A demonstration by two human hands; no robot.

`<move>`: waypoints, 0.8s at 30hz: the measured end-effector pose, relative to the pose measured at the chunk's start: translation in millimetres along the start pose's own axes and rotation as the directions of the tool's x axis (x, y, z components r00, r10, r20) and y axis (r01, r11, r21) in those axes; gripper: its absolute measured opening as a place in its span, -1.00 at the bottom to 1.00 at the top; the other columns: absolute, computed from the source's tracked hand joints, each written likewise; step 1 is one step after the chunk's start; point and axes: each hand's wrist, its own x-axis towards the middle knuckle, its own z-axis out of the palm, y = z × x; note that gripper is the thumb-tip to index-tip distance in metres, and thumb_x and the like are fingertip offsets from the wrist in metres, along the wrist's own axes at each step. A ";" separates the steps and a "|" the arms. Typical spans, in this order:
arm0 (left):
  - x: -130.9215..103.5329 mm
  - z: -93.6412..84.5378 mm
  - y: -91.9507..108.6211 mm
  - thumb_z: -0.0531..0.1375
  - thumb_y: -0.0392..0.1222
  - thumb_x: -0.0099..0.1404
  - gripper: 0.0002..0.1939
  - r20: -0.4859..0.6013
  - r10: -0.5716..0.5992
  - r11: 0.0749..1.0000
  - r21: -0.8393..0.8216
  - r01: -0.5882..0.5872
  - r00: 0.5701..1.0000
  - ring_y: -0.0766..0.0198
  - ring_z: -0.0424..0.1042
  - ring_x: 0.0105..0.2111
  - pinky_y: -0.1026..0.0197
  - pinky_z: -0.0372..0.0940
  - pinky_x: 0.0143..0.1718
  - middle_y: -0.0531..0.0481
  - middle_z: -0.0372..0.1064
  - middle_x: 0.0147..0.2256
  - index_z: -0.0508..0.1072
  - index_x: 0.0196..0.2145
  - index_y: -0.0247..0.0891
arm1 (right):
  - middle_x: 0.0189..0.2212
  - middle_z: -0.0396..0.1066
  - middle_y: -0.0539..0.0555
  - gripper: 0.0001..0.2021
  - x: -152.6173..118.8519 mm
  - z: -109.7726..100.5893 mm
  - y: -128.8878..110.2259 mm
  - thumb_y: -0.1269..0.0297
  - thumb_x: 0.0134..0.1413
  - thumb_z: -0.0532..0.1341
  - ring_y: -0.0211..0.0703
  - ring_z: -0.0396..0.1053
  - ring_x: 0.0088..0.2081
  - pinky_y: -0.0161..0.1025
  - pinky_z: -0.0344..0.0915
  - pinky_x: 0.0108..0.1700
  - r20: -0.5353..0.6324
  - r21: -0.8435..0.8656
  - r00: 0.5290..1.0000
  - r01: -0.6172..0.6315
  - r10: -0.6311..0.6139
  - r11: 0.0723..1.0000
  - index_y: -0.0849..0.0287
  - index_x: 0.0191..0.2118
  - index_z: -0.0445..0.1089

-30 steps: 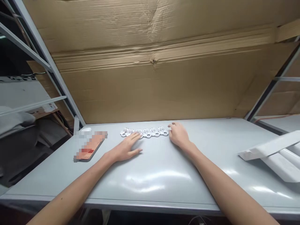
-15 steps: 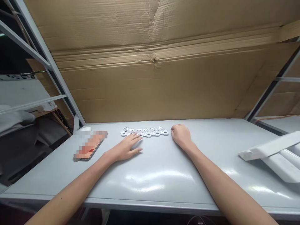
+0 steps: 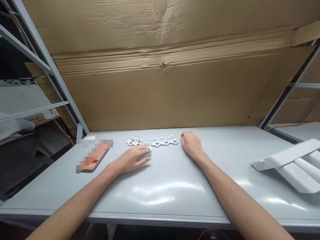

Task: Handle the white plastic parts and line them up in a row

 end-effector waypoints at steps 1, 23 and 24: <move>0.0 0.1 0.1 0.04 -0.05 0.46 -0.70 0.003 0.001 1.000 0.001 -0.001 1.000 0.07 0.44 -0.06 0.08 0.30 -0.03 -0.14 0.45 -0.08 0.44 -0.03 -0.22 | -0.14 0.48 0.22 -0.76 0.3 0.5 0.1 0.43 0.19 0.00 0.07 0.36 -0.09 -0.16 0.21 -0.23 -0.020 0.018 1.000 0.006 -0.006 1.000 0.18 -0.23 0.42; 0.4 -0.8 3.2 0.05 -0.14 0.44 -0.77 -0.059 0.094 0.996 -0.006 -0.094 0.994 0.19 0.47 -0.32 0.16 0.27 -0.17 -0.04 0.49 -0.34 0.48 -0.19 -0.22 | -0.15 0.57 0.12 -0.88 -8.5 -29.1 -49.2 0.20 0.12 0.30 -0.09 0.46 0.00 -0.12 0.31 0.17 0.371 0.926 0.927 -0.374 0.062 0.049 0.12 -0.33 0.49; 0.4 -0.6 3.3 0.05 -0.14 0.44 -0.77 -0.062 0.095 0.995 -0.003 -0.095 0.994 0.19 0.47 -0.31 0.15 0.28 -0.17 -0.04 0.49 -0.33 0.48 -0.19 -0.23 | -0.14 0.57 0.11 -0.89 -10.9 -31.2 -52.0 0.20 0.12 0.30 -0.10 0.45 0.01 -0.14 0.30 0.18 0.391 0.919 0.920 -0.392 0.036 0.033 0.12 -0.33 0.50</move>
